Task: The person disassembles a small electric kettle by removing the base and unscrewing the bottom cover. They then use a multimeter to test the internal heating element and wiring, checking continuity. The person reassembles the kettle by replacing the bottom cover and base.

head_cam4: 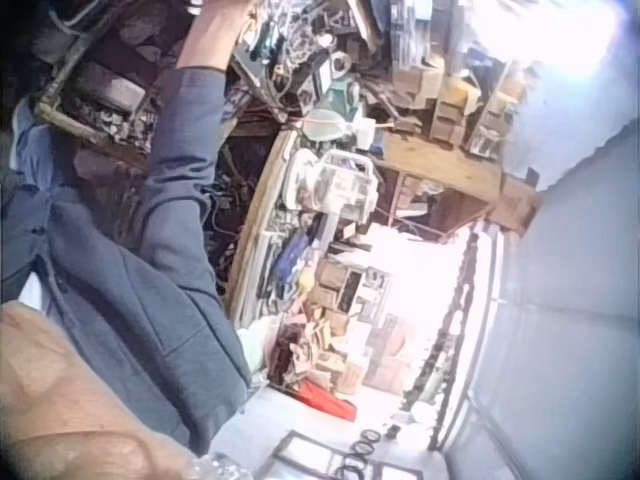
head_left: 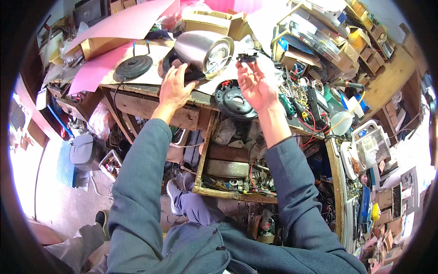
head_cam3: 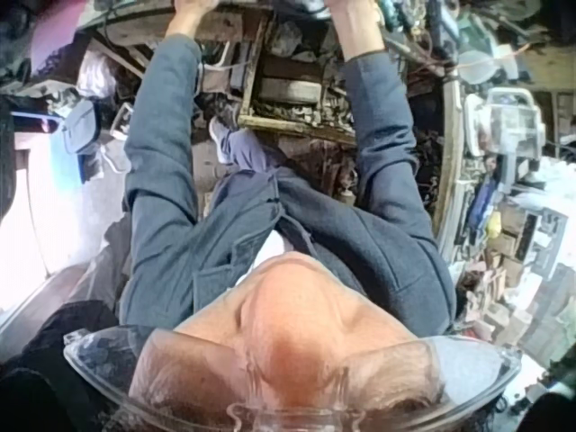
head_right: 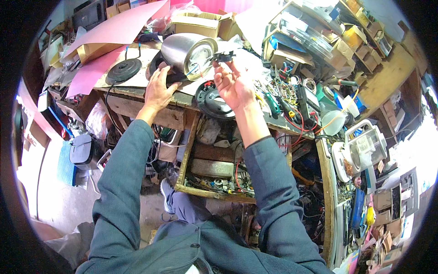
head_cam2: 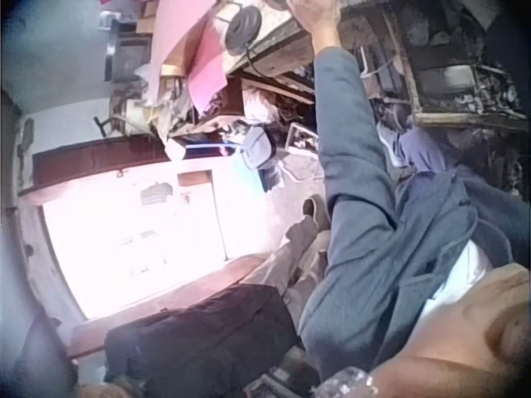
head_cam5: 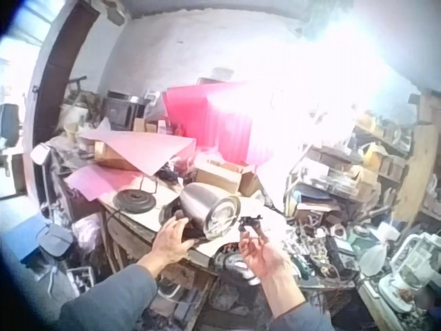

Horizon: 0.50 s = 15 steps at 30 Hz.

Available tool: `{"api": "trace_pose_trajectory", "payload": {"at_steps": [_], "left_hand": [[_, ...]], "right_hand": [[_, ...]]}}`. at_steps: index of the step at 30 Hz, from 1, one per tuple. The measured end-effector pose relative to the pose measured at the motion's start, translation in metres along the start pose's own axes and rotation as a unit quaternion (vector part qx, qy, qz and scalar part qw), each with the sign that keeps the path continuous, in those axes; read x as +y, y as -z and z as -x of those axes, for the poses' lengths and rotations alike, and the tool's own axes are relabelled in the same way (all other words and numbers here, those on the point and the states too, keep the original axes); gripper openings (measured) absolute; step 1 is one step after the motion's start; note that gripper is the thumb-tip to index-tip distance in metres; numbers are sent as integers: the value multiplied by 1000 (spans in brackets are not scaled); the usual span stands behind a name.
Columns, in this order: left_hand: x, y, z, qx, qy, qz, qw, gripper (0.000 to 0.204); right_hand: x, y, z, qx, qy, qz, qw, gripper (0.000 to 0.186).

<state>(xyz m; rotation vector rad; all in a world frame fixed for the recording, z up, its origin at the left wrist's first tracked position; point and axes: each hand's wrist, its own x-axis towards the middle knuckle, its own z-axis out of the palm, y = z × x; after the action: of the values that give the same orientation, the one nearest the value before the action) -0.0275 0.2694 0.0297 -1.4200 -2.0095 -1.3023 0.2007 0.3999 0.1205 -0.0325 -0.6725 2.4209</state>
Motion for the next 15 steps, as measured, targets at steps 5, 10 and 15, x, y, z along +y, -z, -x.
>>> {"api": "trace_pose_trajectory", "payload": {"at_steps": [5, 10, 15], "left_hand": [[-4, 3, -5, 9, -50, 14, 999, 65], [-5, 5, -4, 39, -90, -7, 995, 66], [35, 26, 23, 109, -41, 118, 986, 50]], "right_hand": [[28, -23, 63, -10, -31, -25, 999, 39], [52, -36, 115, -25, -69, -74, 995, 45], [61, -35, 135, -40, -55, 3, 998, 38]]}}
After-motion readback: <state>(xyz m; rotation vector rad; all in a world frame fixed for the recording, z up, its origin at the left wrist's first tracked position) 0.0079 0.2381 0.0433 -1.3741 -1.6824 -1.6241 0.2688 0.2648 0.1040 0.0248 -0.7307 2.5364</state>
